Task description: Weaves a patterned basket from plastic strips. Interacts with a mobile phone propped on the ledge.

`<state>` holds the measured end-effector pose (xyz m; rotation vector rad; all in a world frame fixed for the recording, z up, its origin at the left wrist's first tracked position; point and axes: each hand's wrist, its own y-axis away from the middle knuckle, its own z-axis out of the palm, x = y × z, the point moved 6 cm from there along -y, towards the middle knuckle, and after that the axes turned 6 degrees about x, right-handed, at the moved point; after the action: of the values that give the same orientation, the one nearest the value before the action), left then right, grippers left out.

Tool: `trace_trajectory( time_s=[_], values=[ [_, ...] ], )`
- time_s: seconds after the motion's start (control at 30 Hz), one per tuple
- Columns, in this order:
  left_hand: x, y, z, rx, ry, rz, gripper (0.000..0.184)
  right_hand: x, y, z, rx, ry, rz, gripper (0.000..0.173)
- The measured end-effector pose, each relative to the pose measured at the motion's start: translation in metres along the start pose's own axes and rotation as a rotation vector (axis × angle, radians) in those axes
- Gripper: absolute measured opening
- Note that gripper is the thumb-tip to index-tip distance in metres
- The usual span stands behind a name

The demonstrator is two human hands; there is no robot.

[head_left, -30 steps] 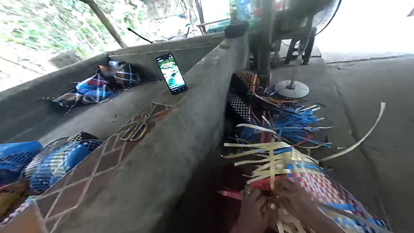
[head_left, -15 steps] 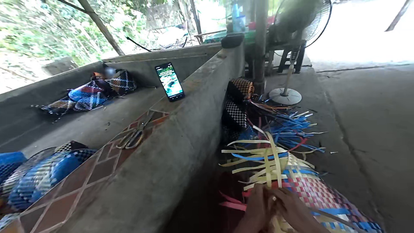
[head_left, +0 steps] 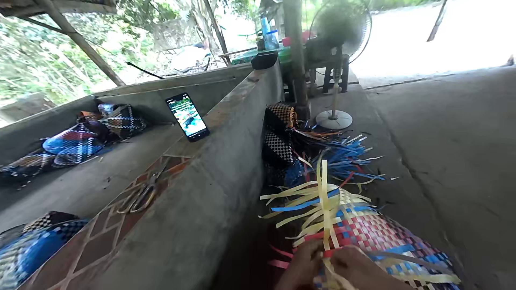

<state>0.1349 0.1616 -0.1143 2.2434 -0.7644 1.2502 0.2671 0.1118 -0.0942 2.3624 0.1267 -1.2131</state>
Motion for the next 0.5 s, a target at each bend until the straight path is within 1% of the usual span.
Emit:
trace_trajectory(
  time_s=[0.07,0.13,0.23,0.3,0.33,0.43,0.5],
  values=[
    [0.001,0.004,0.003,-0.023,0.053,0.005,0.027,-0.010,-0.004,-0.015,0.126,0.005,-0.004,0.029],
    [0.003,0.005,0.006,-0.034,0.101,-0.006,0.026,-0.008,-0.013,-0.021,0.203,-0.011,0.020,0.028],
    [0.002,0.002,0.009,-0.029,0.044,0.024,0.028,-0.002,-0.016,-0.021,0.289,-0.031,0.007,0.027],
    [0.004,-0.001,0.010,-0.013,-0.055,0.075,0.028,-0.001,-0.007,-0.020,0.309,-0.014,-0.015,0.027],
    [0.004,-0.002,0.010,-0.023,-0.097,0.072,0.028,0.002,-0.001,-0.019,0.307,0.006,-0.016,0.027],
    [0.010,-0.004,0.011,-0.073,-0.146,0.012,0.029,0.021,0.012,-0.022,0.260,0.139,0.009,0.030],
    [0.014,-0.006,0.016,-0.084,-0.158,-0.006,0.027,0.031,0.014,-0.025,0.267,0.240,-0.001,0.033]
  ],
)
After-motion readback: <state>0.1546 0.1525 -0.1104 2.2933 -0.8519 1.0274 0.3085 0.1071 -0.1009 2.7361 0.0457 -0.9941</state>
